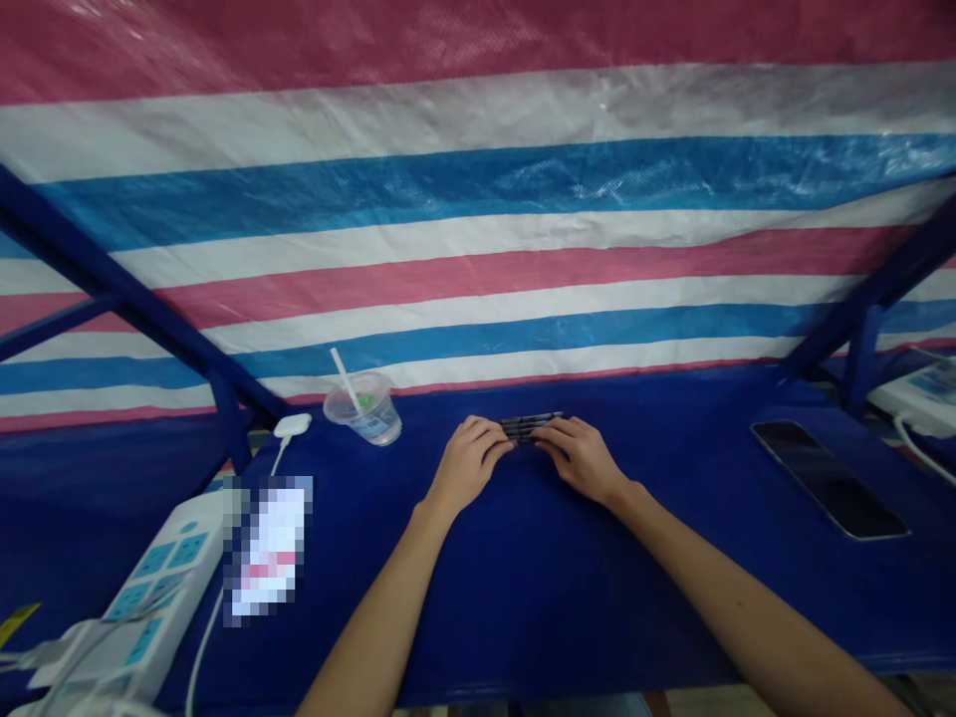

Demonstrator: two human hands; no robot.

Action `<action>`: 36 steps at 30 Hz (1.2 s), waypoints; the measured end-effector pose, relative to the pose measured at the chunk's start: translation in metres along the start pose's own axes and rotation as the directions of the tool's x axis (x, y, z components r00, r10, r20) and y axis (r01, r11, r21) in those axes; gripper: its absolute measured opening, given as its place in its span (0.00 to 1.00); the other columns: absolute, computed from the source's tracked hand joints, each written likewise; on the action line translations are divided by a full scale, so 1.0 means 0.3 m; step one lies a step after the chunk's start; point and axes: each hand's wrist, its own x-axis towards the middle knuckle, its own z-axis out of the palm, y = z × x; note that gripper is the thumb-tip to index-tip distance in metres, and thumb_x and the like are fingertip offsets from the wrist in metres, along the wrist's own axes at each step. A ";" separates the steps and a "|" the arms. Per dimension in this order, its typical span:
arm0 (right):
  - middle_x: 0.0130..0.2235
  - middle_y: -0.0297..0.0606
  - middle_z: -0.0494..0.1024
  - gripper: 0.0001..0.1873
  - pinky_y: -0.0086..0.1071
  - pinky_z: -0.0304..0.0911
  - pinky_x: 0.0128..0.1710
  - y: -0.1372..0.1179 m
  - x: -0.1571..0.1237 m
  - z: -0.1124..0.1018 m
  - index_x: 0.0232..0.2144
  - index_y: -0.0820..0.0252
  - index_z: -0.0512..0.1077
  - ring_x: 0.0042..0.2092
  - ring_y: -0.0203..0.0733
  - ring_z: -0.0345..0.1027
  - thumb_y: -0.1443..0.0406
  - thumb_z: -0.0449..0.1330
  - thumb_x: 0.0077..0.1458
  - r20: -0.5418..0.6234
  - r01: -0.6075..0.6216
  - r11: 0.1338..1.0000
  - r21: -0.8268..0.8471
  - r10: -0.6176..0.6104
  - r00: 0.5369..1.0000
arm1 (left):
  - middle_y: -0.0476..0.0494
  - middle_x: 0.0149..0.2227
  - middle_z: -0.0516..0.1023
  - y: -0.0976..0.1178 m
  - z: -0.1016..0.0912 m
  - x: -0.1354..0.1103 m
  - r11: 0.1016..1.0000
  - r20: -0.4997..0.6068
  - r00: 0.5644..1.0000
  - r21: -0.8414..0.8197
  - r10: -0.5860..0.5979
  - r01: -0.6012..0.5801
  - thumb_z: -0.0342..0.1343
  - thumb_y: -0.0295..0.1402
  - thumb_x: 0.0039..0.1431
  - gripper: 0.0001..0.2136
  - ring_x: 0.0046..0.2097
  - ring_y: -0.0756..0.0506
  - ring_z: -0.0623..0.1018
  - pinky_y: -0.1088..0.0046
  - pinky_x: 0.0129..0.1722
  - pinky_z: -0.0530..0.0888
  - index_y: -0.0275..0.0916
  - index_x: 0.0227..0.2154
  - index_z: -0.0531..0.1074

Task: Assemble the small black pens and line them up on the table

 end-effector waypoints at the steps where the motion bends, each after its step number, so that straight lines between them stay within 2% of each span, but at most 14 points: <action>1: 0.45 0.42 0.83 0.11 0.40 0.67 0.41 0.002 0.001 -0.001 0.48 0.56 0.78 0.39 0.44 0.75 0.66 0.56 0.70 0.001 -0.004 1.000 -0.008 0.004 1.000 | 0.44 0.43 0.80 -0.003 0.001 -0.001 1.000 -0.012 1.000 0.004 -0.006 0.006 0.59 0.35 0.70 0.05 0.48 0.42 0.75 0.60 0.51 0.74 0.40 0.39 0.77; 4: 0.46 0.42 0.83 0.13 0.40 0.65 0.41 0.009 0.000 0.001 0.50 0.57 0.78 0.40 0.44 0.75 0.69 0.55 0.69 0.002 -0.008 1.000 -0.021 0.008 1.000 | 0.44 0.43 0.80 -0.015 0.003 -0.006 0.999 -0.049 0.999 0.023 -0.023 0.024 0.63 0.33 0.66 0.04 0.48 0.42 0.75 0.61 0.50 0.74 0.41 0.41 0.76; 8: 0.46 0.41 0.82 0.16 0.39 0.62 0.41 0.020 -0.005 0.008 0.50 0.56 0.79 0.42 0.43 0.75 0.73 0.54 0.68 -0.006 -0.008 0.999 -0.039 0.008 1.000 | 0.44 0.43 0.80 -0.030 0.000 -0.013 0.998 -0.072 0.996 0.047 -0.043 0.046 0.62 0.32 0.66 0.05 0.47 0.42 0.76 0.60 0.50 0.73 0.41 0.43 0.76; 15: 0.44 0.40 0.82 0.15 0.39 0.60 0.42 0.041 -0.004 -0.003 0.47 0.57 0.79 0.42 0.42 0.75 0.74 0.54 0.68 -0.136 -0.071 0.996 -0.059 0.063 0.989 | 0.44 0.43 0.81 -0.046 -0.008 -0.013 0.994 -0.100 0.991 0.053 -0.094 0.100 0.59 0.35 0.69 0.06 0.47 0.41 0.77 0.59 0.49 0.73 0.41 0.44 0.77; 19: 0.43 0.40 0.82 0.14 0.39 0.60 0.42 0.046 -0.002 -0.014 0.46 0.56 0.79 0.41 0.42 0.74 0.73 0.55 0.68 -0.168 -0.094 0.994 -0.055 0.083 0.982 | 0.44 0.42 0.81 -0.051 -0.016 -0.011 0.993 -0.118 0.988 0.040 -0.102 0.107 0.59 0.36 0.69 0.06 0.47 0.41 0.77 0.59 0.49 0.74 0.42 0.43 0.77; 28: 0.43 0.40 0.81 0.14 0.38 0.60 0.41 0.053 -0.009 -0.011 0.46 0.56 0.79 0.41 0.41 0.74 0.71 0.54 0.69 -0.153 -0.106 0.993 -0.042 0.099 0.983 | 0.45 0.41 0.81 -0.057 -0.022 -0.014 0.995 -0.139 0.986 0.020 -0.095 0.099 0.61 0.33 0.67 0.04 0.46 0.42 0.77 0.60 0.48 0.74 0.42 0.43 0.77; 36: 0.43 0.41 0.81 0.14 0.38 0.60 0.40 0.048 -0.006 -0.012 0.46 0.57 0.79 0.40 0.41 0.74 0.70 0.54 0.69 -0.141 -0.112 0.992 -0.052 0.103 0.985 | 0.44 0.41 0.81 -0.056 -0.022 -0.014 0.995 -0.138 0.985 0.004 -0.099 0.101 0.60 0.36 0.68 0.05 0.46 0.42 0.77 0.59 0.48 0.75 0.42 0.43 0.77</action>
